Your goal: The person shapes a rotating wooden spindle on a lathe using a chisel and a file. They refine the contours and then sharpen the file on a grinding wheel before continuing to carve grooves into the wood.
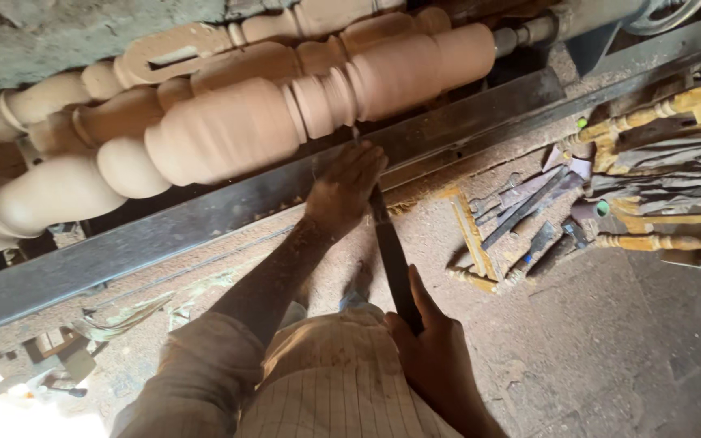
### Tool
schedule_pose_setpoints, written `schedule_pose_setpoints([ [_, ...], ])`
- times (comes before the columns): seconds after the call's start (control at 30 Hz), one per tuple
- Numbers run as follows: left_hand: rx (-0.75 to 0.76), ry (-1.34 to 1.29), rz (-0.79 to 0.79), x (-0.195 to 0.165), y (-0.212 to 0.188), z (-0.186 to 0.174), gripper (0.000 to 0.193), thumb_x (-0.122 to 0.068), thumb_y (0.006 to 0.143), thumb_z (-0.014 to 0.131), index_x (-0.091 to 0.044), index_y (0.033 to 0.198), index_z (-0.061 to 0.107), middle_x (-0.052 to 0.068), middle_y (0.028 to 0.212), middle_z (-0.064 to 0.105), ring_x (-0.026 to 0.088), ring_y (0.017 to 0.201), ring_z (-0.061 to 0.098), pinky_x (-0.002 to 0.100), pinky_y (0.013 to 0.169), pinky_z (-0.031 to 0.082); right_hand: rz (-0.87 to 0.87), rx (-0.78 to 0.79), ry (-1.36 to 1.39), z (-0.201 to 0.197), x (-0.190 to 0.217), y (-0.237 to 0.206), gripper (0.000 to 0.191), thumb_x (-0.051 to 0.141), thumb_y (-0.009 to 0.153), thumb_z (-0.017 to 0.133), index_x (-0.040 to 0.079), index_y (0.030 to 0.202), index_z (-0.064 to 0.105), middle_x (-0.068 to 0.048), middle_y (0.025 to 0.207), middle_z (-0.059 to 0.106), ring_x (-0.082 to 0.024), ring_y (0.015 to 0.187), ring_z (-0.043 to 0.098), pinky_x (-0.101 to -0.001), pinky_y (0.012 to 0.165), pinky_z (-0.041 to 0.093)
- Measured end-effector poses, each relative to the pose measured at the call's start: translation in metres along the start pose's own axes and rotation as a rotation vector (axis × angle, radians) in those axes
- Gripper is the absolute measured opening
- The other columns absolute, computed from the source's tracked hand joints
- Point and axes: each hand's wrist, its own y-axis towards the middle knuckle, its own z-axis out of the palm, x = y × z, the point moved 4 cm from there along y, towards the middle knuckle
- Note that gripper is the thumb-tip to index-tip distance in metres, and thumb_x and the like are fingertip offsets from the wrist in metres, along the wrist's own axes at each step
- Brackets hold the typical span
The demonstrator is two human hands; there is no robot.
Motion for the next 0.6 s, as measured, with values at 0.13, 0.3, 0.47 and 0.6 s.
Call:
schedule_pose_setpoints([
  [0.13, 0.026, -0.034, 0.028, 0.000, 0.000, 0.004, 0.046, -0.003, 0.089, 0.069, -0.001, 0.135, 0.064, 0.015, 0.142, 0.063, 0.028, 0.138, 0.055, 0.040, 0.118, 0.047, 0.143, 0.064, 0.037, 0.007, -0.007, -0.008, 0.078, 0.028, 0.085, 0.065, 0.013, 0.157, 0.040, -0.016, 0.054, 0.066, -0.021, 0.044, 0.062, -0.0360, 0.045, 0.048],
  [0.3, 0.032, -0.012, 0.004, 0.000, 0.000, 0.005, 0.039, -0.001, 0.096, 0.066, -0.001, 0.134, 0.064, 0.015, 0.142, 0.064, 0.028, 0.141, 0.055, 0.038, 0.117, 0.049, 0.060, 0.026, 0.055, 0.010, -0.010, -0.003, 0.081, 0.027, 0.085, 0.068, 0.013, 0.160, 0.041, -0.013, 0.053, 0.065, -0.017, 0.044, 0.059, -0.0345, 0.044, 0.046],
  [0.47, 0.017, -0.023, -0.009, -0.003, 0.002, 0.000, 0.039, -0.002, 0.094, 0.067, 0.000, 0.134, 0.064, 0.015, 0.141, 0.064, 0.029, 0.139, 0.055, 0.040, 0.116, 0.050, 0.084, 0.068, 0.050, 0.011, -0.015, 0.001, 0.079, 0.026, 0.087, 0.068, 0.014, 0.160, 0.038, -0.010, 0.054, 0.065, -0.014, 0.044, 0.056, -0.0329, 0.042, 0.044],
  [0.6, 0.017, 0.001, -0.019, -0.005, 0.005, -0.002, 0.040, -0.002, 0.093, 0.067, 0.000, 0.133, 0.065, 0.015, 0.140, 0.065, 0.029, 0.138, 0.056, 0.041, 0.116, 0.050, 0.095, 0.087, 0.046, 0.009, -0.015, 0.004, 0.081, 0.025, 0.088, 0.068, 0.014, 0.162, 0.037, -0.010, 0.054, 0.066, -0.013, 0.045, 0.056, -0.0323, 0.043, 0.043],
])
